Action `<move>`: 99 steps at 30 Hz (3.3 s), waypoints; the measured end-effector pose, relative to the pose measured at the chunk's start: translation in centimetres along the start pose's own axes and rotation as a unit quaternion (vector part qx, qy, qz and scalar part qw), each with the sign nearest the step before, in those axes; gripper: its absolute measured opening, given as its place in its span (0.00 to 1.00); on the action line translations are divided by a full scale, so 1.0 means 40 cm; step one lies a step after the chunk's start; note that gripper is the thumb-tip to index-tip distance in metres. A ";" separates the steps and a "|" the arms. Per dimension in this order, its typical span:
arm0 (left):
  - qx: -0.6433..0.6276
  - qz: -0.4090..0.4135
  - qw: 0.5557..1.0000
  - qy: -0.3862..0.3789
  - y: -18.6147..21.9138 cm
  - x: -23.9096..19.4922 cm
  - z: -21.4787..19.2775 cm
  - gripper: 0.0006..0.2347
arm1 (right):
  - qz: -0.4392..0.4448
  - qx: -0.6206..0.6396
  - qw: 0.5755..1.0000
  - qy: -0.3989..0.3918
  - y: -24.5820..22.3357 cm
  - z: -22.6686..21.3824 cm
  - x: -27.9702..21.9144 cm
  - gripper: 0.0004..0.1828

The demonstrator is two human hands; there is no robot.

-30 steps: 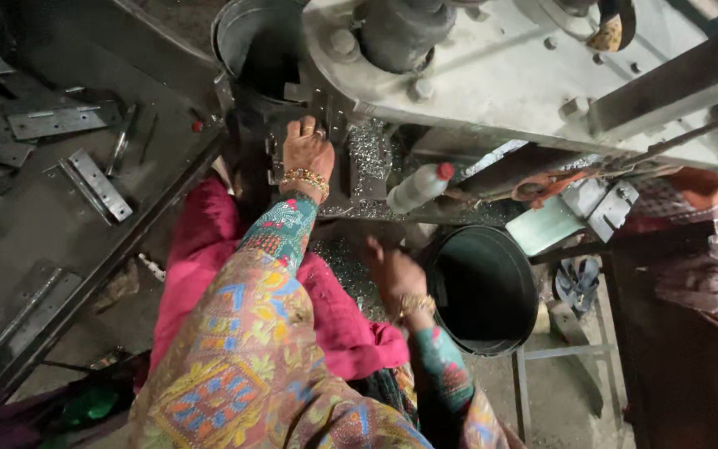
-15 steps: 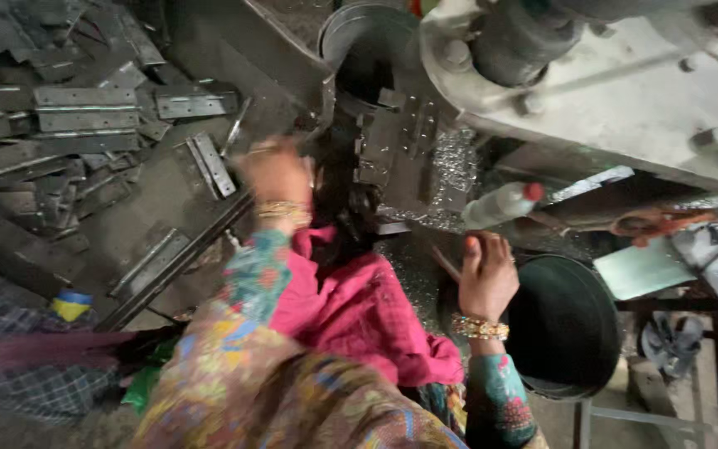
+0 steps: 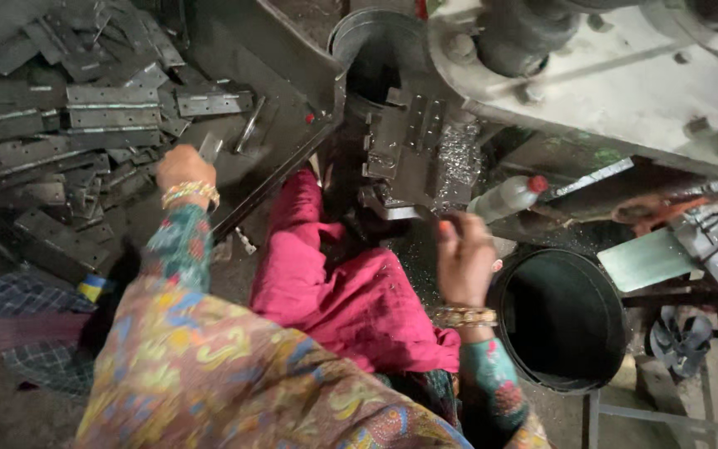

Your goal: The person operates a small metal press to punch or shape metal hinge components, periodically reaching into a bin to retrieve more parts and placing finished pieces into a separate container.

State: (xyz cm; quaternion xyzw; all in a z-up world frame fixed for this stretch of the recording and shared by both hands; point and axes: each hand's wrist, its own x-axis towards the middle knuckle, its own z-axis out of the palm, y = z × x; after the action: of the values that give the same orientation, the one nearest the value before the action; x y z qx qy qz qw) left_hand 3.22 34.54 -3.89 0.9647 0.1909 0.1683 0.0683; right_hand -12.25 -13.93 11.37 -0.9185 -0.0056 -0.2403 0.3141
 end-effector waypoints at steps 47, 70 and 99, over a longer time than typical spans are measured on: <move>-0.004 0.362 0.912 -0.191 0.847 -0.351 -0.101 0.21 | 0.136 -0.248 0.920 -0.272 0.272 0.080 -0.090 0.18; 0.001 0.399 0.914 -0.076 0.869 -0.334 0.019 0.20 | 0.149 -0.263 0.900 -0.314 0.165 0.009 0.038 0.32; -0.022 0.420 0.907 0.004 0.885 -0.317 0.057 0.17 | 0.148 -0.243 0.925 -0.251 0.351 0.109 -0.182 0.27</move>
State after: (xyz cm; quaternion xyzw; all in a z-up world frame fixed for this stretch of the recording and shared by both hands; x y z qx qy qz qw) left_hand 5.21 -3.06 -2.84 0.9531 -0.2354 0.1896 0.0120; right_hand -14.51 -21.62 -2.94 -0.9873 0.1102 0.0530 0.1012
